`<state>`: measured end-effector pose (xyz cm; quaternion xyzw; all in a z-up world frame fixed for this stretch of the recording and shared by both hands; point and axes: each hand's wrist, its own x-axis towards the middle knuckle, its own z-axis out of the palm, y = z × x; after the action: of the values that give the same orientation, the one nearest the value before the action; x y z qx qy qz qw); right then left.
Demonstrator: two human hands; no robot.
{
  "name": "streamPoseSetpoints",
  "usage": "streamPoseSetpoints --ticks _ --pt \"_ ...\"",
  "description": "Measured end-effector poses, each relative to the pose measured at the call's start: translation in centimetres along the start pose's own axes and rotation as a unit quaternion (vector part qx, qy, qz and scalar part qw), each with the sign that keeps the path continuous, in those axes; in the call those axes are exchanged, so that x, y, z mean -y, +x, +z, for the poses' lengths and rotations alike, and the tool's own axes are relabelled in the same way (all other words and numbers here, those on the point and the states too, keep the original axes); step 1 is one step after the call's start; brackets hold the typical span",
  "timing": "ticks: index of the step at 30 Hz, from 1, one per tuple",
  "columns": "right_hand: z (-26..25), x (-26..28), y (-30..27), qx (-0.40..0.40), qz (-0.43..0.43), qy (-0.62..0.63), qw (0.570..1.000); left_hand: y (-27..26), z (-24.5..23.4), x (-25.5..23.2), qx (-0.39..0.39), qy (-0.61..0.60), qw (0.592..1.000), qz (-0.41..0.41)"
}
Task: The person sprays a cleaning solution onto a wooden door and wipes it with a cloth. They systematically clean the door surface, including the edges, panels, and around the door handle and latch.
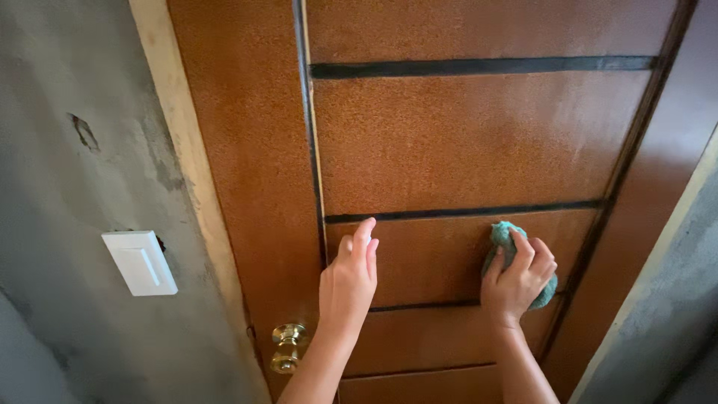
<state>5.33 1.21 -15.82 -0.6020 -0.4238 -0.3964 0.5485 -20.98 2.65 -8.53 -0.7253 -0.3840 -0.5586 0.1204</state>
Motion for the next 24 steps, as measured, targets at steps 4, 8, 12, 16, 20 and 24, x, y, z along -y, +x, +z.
streamPoseSetpoints --ticks 4,8,12,16,20,24 --pt "0.0 -1.2 -0.2 0.015 -0.003 0.023 1.000 -0.3 1.1 -0.8 -0.002 -0.011 0.999 0.030" --pt "0.6 -3.2 0.6 -0.003 0.024 0.000 1.000 -0.5 2.2 -1.6 0.107 -0.004 0.994 -0.009" --pt "0.8 -2.8 1.1 -0.056 0.119 0.068 0.989 -0.9 2.1 -1.3 0.059 0.023 0.998 -0.003" --pt "1.0 1.3 1.6 -0.064 0.084 0.033 0.994 -0.9 0.8 -0.9 0.001 0.003 1.000 0.015" --pt "1.3 8.3 1.7 -0.035 -0.026 0.077 0.996 -0.9 -0.7 -0.1 -0.046 0.011 0.999 0.000" --pt "1.8 14.7 0.8 -0.004 -0.072 0.129 0.989 -1.2 -2.0 1.8 -0.095 -0.010 0.995 -0.013"
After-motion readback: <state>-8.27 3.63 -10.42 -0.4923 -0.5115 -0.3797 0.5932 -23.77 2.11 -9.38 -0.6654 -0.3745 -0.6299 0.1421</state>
